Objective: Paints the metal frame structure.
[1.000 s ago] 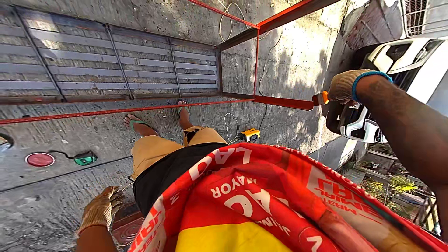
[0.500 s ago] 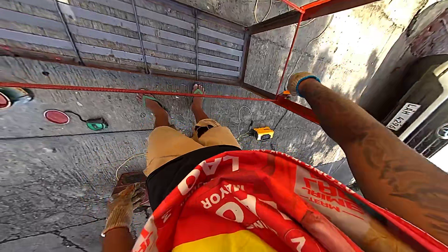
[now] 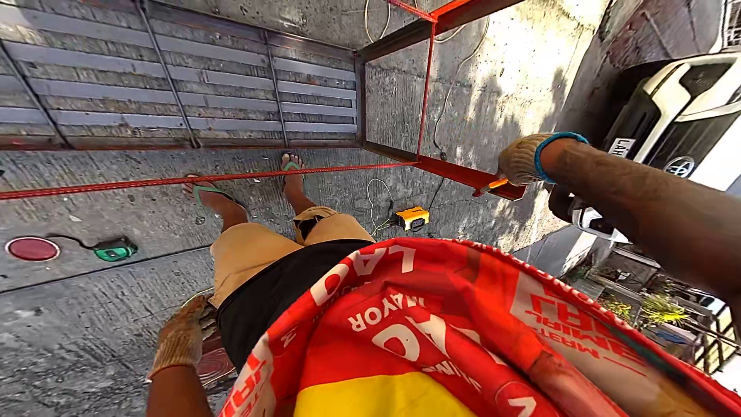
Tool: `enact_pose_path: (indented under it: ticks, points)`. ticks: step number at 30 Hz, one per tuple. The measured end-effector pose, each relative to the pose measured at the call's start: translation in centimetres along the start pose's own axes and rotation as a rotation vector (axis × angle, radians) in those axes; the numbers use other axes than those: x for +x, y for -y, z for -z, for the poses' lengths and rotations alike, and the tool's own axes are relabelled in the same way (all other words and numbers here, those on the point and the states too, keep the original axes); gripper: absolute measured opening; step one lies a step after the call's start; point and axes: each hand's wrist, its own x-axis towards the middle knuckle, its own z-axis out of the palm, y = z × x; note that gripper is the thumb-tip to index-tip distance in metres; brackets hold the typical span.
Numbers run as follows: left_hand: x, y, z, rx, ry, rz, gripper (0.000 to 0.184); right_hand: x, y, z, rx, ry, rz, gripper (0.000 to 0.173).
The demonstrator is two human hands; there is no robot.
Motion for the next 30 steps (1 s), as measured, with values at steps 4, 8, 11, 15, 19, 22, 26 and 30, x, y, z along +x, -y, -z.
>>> enact_pose_path:
  ticks: [4, 8, 11, 15, 19, 22, 26, 30]
  points:
    - [0.9, 1.9, 0.6, -0.023, -0.009, 0.036, 0.048, -2.6, -1.4, 1.6, 0.073, -0.095, -0.036, 0.014]
    - [0.5, 3.8, 1.8, -0.079, 0.009, 0.032, 0.045, 3.3, 1.7, 5.3, 0.5, -0.216, -0.065, 0.025]
    - [-1.8, 3.6, 2.5, -0.145, -0.016, 0.049, 0.042, 9.9, 5.9, 7.5, 0.745, -0.134, -0.097, 0.028]
    - [-2.0, 4.9, 3.5, -0.146, -0.081, 0.06, 0.042, 15.7, 10.1, 8.5, 0.699, -0.106, -0.061, 0.028]
    - [-2.7, 2.8, 3.7, -0.141, -0.064, 0.087, 0.04, 19.3, 11.0, 5.9, 0.728, -0.057, -0.096, 0.032]
    - [-3.1, 0.9, 4.2, -0.064, -0.029, -0.05, 0.044, 16.3, 10.3, 5.2, 0.615, -0.025, -0.104, 0.033]
    - [-4.2, -6.8, 5.0, -0.005, -0.062, 0.174, 0.039, 12.3, 8.3, 3.9, 0.556, 0.017, -0.122, 0.027]
    - [4.5, -1.1, 9.5, -0.04, 0.072, -0.231, 0.041, 7.8, 6.0, 1.5, 0.822, 0.052, -0.313, 0.016]
